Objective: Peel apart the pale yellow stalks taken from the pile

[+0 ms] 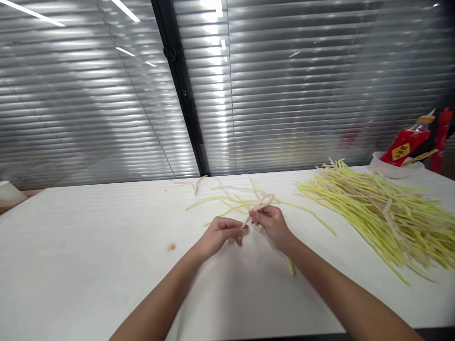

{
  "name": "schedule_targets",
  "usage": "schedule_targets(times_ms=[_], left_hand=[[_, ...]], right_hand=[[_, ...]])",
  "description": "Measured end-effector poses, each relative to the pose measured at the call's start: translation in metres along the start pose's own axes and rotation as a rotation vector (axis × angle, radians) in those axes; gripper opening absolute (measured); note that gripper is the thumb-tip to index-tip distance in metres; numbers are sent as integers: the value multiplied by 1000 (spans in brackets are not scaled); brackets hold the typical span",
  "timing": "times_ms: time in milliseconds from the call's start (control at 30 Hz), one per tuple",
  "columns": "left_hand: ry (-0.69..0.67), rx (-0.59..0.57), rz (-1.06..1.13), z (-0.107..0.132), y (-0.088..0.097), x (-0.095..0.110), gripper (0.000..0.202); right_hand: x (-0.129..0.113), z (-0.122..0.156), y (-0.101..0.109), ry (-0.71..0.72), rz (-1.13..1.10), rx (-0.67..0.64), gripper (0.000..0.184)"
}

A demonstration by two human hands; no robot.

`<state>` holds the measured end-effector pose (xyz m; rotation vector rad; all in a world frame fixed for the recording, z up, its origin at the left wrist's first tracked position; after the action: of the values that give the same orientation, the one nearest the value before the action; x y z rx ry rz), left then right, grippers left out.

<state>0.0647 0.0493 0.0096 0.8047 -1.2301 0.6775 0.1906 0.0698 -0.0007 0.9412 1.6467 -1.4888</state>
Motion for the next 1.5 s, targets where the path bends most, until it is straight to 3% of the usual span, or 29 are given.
schedule_targets(times_ms=[300, 1500], left_hand=[[-15, -20, -32, 0, -2, 1, 24], [16, -19, -4, -1, -1, -2, 24]], right_hand=[[-7, -3, -2, -23, -133, -38, 20], [-20, -6, 13, 74, -309, 64, 22]])
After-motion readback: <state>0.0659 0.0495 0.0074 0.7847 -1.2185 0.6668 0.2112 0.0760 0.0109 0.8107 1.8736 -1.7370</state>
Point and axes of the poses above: each hand's wrist, its own z-axis away from the middle knuckle, its own y-axis out of the back of the hand, x = y × z, the point moved 9 cm from there along -z, towards the middle knuckle, and after that the axes turned 8 degrees about -z, right-handed, at the moved point
